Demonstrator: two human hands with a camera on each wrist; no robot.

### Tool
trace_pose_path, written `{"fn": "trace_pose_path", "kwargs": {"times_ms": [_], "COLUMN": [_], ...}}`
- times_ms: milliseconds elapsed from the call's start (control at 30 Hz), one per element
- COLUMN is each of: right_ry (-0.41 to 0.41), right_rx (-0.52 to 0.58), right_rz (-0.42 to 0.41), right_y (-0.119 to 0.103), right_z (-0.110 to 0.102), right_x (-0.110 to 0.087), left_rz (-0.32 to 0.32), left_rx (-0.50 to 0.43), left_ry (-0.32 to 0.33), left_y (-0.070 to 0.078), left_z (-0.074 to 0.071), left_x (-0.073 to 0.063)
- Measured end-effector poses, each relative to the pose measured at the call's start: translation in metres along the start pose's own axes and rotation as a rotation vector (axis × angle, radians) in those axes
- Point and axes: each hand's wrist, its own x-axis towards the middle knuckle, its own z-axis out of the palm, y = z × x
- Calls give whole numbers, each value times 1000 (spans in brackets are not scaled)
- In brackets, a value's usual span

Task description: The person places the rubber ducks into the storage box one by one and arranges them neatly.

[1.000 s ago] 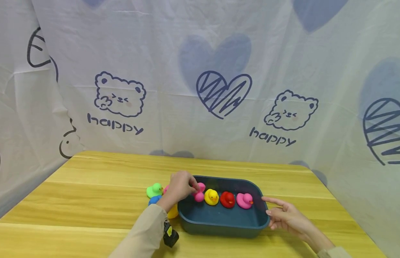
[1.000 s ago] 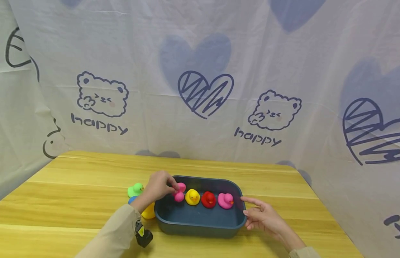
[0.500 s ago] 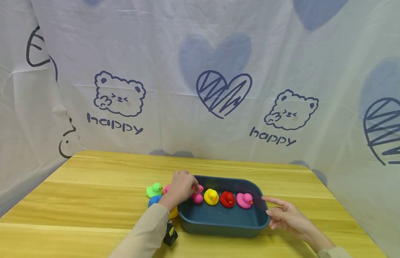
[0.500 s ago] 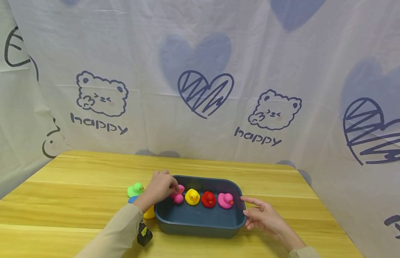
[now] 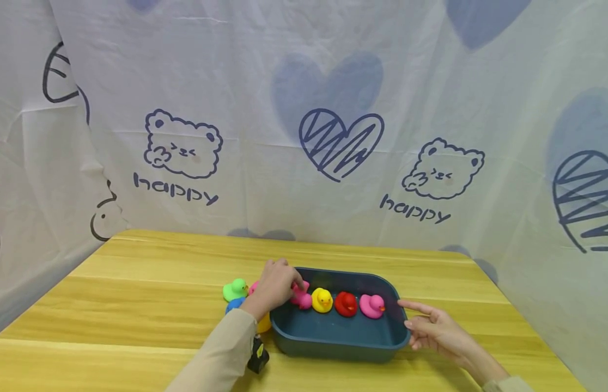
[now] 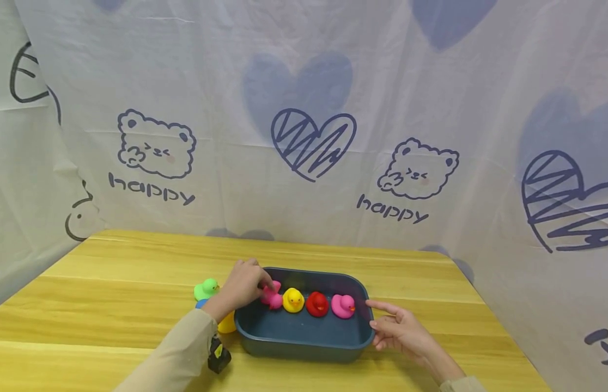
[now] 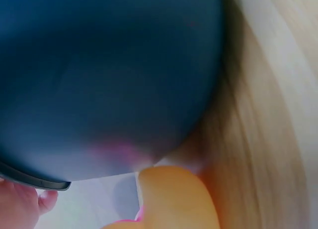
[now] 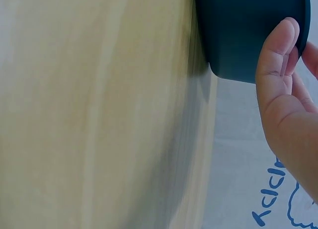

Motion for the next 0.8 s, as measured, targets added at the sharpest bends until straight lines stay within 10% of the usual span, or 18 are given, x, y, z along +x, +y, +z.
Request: {"fn": "trace_pose_path", "kwargs": {"times_ms": [433,800], "right_ry": [0,-6], "right_rx": [9,4], "right_rz": [14,12], "right_y": [1,1], "right_z": [0,0], "right_x": [1,1], "left_rz": [60,20], "left_rx": [203,298], "left_ry": [-54,56], "left_y": [-1,-3], "left_z": [-2,-7], "left_x": [2,0]}}
